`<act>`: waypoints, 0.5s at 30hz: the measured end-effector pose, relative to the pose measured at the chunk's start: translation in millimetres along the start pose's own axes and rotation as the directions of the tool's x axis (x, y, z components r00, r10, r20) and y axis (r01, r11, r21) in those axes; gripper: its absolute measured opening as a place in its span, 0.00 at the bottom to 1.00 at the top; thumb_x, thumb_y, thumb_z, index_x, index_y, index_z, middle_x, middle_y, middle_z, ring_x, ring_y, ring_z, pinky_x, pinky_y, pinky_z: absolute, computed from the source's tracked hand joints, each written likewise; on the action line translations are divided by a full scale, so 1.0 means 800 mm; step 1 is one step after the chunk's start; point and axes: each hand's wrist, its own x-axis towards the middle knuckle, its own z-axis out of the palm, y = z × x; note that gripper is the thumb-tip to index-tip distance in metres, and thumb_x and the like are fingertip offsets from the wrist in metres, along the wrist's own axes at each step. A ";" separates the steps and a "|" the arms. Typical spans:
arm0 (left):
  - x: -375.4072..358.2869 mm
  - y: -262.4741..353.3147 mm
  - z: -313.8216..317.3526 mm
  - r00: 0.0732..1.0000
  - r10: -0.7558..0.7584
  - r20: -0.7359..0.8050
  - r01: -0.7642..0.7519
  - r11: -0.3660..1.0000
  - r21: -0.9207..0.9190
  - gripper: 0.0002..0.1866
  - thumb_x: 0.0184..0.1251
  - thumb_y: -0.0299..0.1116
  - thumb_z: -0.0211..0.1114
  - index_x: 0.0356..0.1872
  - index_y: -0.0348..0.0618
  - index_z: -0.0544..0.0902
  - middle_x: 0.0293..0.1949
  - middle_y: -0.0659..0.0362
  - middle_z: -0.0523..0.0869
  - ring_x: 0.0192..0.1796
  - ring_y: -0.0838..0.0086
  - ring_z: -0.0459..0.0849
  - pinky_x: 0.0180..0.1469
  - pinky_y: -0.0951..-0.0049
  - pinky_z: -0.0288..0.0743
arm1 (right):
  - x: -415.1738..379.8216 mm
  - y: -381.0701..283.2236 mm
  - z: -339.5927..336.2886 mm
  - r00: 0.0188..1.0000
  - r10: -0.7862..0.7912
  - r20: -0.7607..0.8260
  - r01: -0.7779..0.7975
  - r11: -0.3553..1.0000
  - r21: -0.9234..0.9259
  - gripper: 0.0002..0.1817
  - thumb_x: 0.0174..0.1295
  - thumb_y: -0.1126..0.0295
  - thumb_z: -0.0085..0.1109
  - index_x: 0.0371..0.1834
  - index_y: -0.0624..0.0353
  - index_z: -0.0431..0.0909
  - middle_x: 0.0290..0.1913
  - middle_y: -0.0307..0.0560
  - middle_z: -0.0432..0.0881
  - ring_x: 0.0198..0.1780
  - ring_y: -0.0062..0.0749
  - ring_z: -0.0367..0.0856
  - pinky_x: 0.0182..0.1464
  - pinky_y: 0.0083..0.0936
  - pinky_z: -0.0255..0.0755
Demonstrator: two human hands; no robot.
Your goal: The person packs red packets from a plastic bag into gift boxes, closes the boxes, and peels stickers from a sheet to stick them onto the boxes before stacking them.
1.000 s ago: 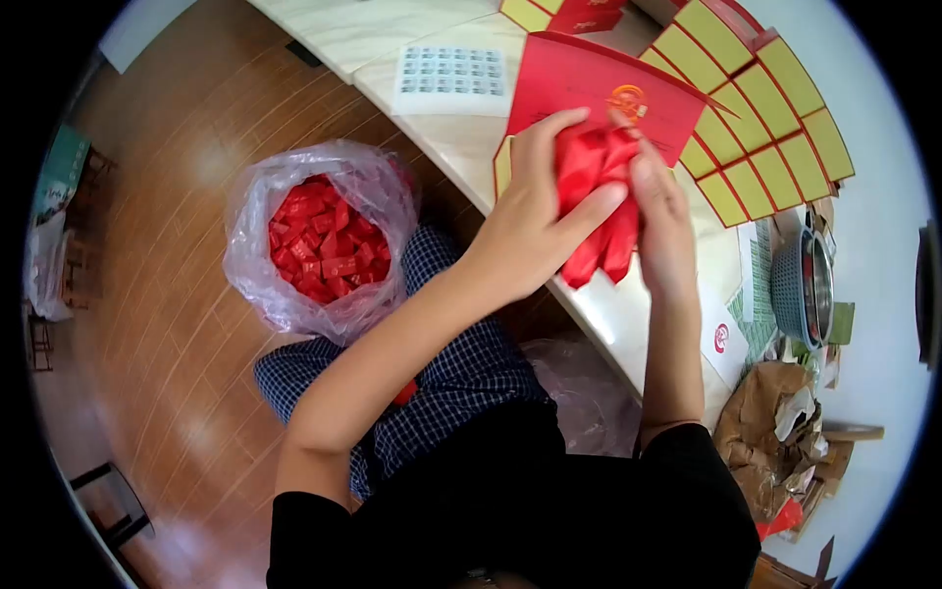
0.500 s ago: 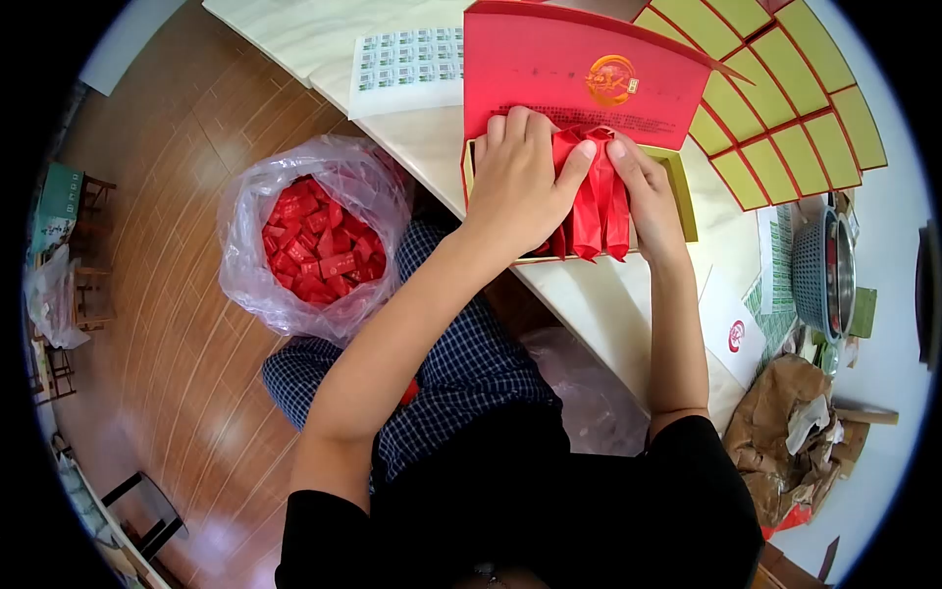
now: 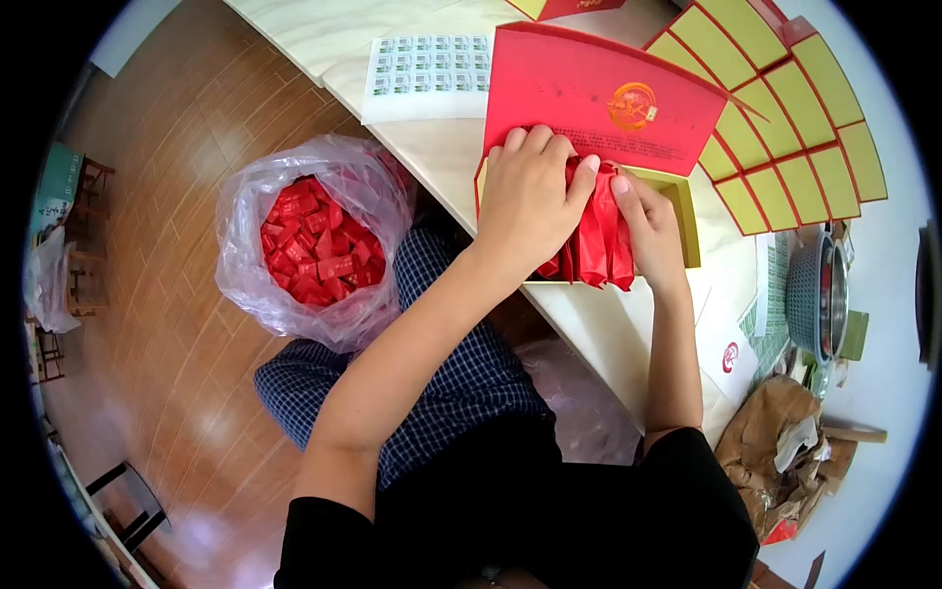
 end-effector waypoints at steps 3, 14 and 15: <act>-0.002 -0.002 0.004 0.999 0.037 0.012 -0.038 0.996 0.083 0.14 0.66 0.40 0.59 0.37 0.38 0.81 0.37 0.52 0.80 0.44 0.57 0.76 0.48 0.58 0.69 | 0.000 0.000 0.001 1.000 -0.006 -0.015 0.006 1.000 -0.001 0.23 0.71 0.57 0.51 0.57 0.66 0.77 0.45 0.54 0.86 0.47 0.27 0.80 0.54 0.25 0.71; -0.001 0.004 0.018 0.985 0.167 0.038 -0.169 0.911 0.377 0.14 0.57 0.37 0.67 0.41 0.42 0.77 0.38 0.57 0.74 0.45 0.65 0.75 0.44 0.65 0.70 | -0.001 -0.024 0.020 0.995 -0.082 -0.061 0.050 0.911 -0.409 0.29 0.67 0.71 0.56 0.71 0.51 0.62 0.26 0.57 0.81 0.26 0.44 0.82 0.34 0.33 0.75; 0.000 0.004 0.020 0.985 0.159 0.065 -0.172 0.895 0.412 0.14 0.56 0.37 0.68 0.40 0.42 0.77 0.38 0.57 0.74 0.45 0.65 0.75 0.44 0.65 0.70 | 0.000 -0.010 0.021 0.986 -0.163 -0.037 0.138 0.919 -0.368 0.28 0.68 0.70 0.55 0.70 0.56 0.59 0.29 0.58 0.82 0.30 0.49 0.83 0.35 0.37 0.74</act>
